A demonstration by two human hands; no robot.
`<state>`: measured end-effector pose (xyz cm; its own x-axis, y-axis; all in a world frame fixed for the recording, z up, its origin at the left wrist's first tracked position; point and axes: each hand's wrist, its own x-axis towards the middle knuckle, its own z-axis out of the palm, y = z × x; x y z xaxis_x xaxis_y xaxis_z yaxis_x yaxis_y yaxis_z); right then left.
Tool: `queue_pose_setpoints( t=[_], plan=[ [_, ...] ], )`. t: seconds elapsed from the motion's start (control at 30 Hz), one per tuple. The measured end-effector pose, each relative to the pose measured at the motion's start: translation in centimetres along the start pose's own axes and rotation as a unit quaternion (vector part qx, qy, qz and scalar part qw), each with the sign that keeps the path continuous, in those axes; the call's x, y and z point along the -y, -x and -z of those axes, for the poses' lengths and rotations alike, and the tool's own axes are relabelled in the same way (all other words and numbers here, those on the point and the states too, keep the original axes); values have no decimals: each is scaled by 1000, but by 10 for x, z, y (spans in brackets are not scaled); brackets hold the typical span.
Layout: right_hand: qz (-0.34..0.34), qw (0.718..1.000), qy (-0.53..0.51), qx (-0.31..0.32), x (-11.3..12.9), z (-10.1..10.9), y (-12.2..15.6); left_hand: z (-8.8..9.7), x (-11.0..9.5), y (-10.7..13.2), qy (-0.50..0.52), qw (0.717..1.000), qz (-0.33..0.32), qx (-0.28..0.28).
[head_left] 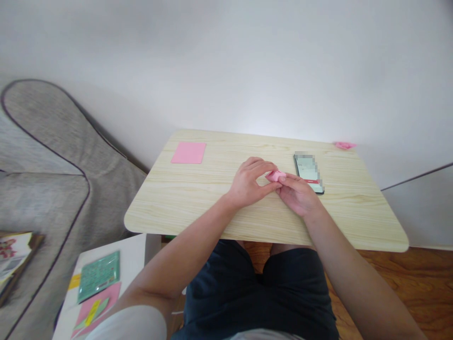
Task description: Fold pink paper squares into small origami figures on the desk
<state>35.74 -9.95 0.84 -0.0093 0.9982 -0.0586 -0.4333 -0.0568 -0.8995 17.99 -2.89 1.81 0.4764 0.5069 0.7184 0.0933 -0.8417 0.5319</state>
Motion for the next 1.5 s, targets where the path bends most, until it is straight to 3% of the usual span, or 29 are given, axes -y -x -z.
queue_pose_setpoints(
  t=[0.27,0.53,1.5],
  plan=[
    [12,999,-31,25,2,-3,1,2,-3,-1,5,1000,-8,-6],
    [-7,999,-53,0,1,-1,0,-3,2,-1,6,999,-32,-29],
    [-12,998,-56,11,2,1,0,-2,1,0,-39,999,-32,-16]
  ],
)
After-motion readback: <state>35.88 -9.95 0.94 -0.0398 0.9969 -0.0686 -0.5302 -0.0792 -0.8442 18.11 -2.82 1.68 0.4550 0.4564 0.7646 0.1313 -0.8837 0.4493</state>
